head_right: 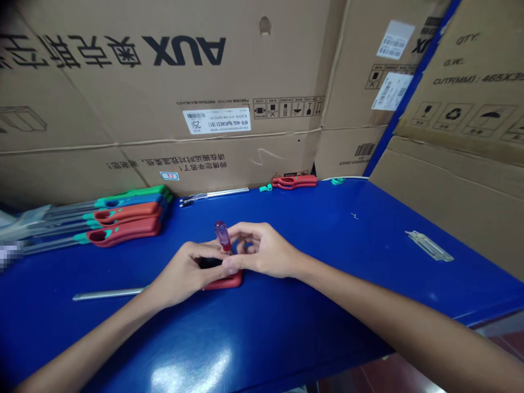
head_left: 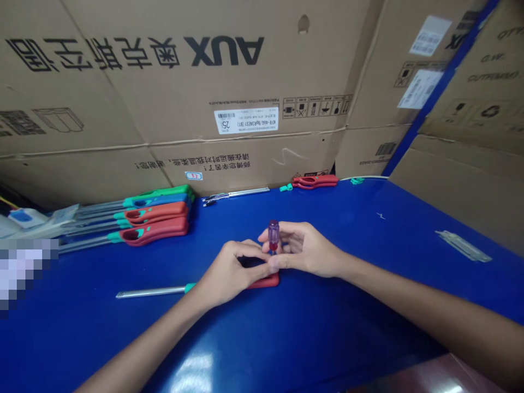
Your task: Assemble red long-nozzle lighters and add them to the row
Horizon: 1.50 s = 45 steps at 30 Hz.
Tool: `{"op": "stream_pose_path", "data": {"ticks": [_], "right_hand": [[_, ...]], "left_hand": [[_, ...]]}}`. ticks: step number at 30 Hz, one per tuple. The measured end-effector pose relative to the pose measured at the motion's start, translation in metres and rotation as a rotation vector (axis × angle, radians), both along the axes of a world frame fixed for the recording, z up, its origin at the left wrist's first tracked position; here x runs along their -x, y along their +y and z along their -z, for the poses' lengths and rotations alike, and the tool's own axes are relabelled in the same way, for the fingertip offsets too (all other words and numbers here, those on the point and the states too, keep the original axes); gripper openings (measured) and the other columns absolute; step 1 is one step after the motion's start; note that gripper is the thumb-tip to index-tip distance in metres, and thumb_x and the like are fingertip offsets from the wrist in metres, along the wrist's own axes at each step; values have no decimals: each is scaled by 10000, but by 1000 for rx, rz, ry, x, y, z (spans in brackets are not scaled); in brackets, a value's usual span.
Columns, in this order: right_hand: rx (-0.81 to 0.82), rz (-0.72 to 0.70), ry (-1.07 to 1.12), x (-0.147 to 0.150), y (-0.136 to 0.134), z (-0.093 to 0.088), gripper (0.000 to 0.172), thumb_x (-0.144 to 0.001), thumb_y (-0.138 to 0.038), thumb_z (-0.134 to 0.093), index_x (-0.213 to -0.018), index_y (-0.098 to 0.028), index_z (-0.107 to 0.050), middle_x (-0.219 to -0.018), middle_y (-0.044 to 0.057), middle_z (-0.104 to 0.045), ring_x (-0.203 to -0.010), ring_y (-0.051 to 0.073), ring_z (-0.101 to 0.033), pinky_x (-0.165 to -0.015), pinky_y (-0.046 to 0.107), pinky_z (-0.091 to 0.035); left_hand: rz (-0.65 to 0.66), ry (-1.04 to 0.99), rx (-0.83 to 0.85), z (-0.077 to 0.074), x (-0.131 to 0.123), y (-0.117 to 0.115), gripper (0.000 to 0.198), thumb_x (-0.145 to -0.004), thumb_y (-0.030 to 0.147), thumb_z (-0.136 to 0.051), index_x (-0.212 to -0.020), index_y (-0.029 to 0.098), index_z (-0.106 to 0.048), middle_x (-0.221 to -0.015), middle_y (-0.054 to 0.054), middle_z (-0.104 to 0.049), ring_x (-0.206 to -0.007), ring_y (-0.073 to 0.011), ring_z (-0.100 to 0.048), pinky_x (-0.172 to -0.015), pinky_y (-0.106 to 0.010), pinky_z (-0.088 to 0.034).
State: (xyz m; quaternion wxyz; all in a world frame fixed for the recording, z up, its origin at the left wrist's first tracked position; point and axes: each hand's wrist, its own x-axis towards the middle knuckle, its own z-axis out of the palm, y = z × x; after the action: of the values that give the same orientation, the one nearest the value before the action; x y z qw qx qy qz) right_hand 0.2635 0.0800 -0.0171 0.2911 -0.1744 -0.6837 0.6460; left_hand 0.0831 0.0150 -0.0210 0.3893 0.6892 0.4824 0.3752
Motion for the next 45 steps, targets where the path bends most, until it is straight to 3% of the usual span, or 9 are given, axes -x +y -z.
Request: {"op": "stream_pose_path", "data": {"ticks": [8,12,18,21,25,28,32,40,45], "right_hand": [[14,-261,-124,-6,7,-7,230,-858,-294,-647,-998,-133,-732,-856,53,-712,-565,61,-479,-577,229,-430],[26,-76,-155,-2,3,-7,196,-731,-310,-771,-794,-125,-750,-701,26,-689,-550,80,-521,-559,232,-430],[48,217,-116,9,-6,1,401,-405,-308,-932,-527,-144,-586,-602,-9,-627,-564,106,-511,-539,247,-408],[15,199,-80,8,-6,0,389,-464,-313,-918,-609,-152,-595,-649,-7,-635,-605,114,-535,-563,248,-428],[0,-45,-54,0,3,-8,303,-743,-351,-761,-948,-141,-687,-852,40,-680,-687,105,-565,-619,247,-458],[21,-148,-93,-4,8,-11,296,-827,-365,-678,-990,-119,-691,-821,33,-655,-596,74,-508,-542,225,-425],[5,-72,-138,-2,8,-7,267,-786,-367,-719,-850,-109,-706,-688,13,-635,-591,92,-532,-556,236,-439],[-3,215,-49,8,-1,1,455,-427,-356,-930,-589,-163,-552,-606,-44,-565,-566,90,-480,-542,232,-396],[-20,1,-44,2,5,-7,351,-626,-353,-853,-847,-141,-682,-781,-4,-614,-657,89,-488,-615,237,-415]], "left_hand": [[44,-16,30,-2,0,0,187,-810,277,-691,-787,115,-781,-814,-82,-741,-796,-206,-626,-792,-333,-484],[19,12,16,-2,0,-1,150,-787,267,-713,-793,136,-785,-792,-58,-739,-750,-177,-624,-727,-284,-480],[9,51,-29,-1,0,0,204,-794,332,-702,-772,147,-786,-788,-55,-735,-730,-175,-620,-699,-273,-469],[6,41,-41,0,1,1,235,-813,332,-673,-730,139,-779,-739,-53,-722,-709,-178,-609,-686,-280,-464],[-25,39,8,2,1,1,215,-803,311,-690,-747,124,-780,-752,-59,-725,-752,-203,-622,-719,-306,-473],[6,19,36,2,1,1,185,-813,296,-695,-845,140,-790,-813,-58,-740,-820,-214,-647,-802,-329,-492],[27,9,3,0,0,1,174,-814,278,-694,-786,129,-778,-788,-55,-733,-777,-190,-653,-751,-298,-505],[18,54,-51,-1,1,0,222,-832,323,-671,-769,142,-783,-748,-56,-736,-717,-173,-620,-674,-273,-479],[0,76,-52,2,2,0,272,-843,350,-659,-718,137,-775,-684,-40,-713,-702,-179,-603,-720,-303,-486]]}}
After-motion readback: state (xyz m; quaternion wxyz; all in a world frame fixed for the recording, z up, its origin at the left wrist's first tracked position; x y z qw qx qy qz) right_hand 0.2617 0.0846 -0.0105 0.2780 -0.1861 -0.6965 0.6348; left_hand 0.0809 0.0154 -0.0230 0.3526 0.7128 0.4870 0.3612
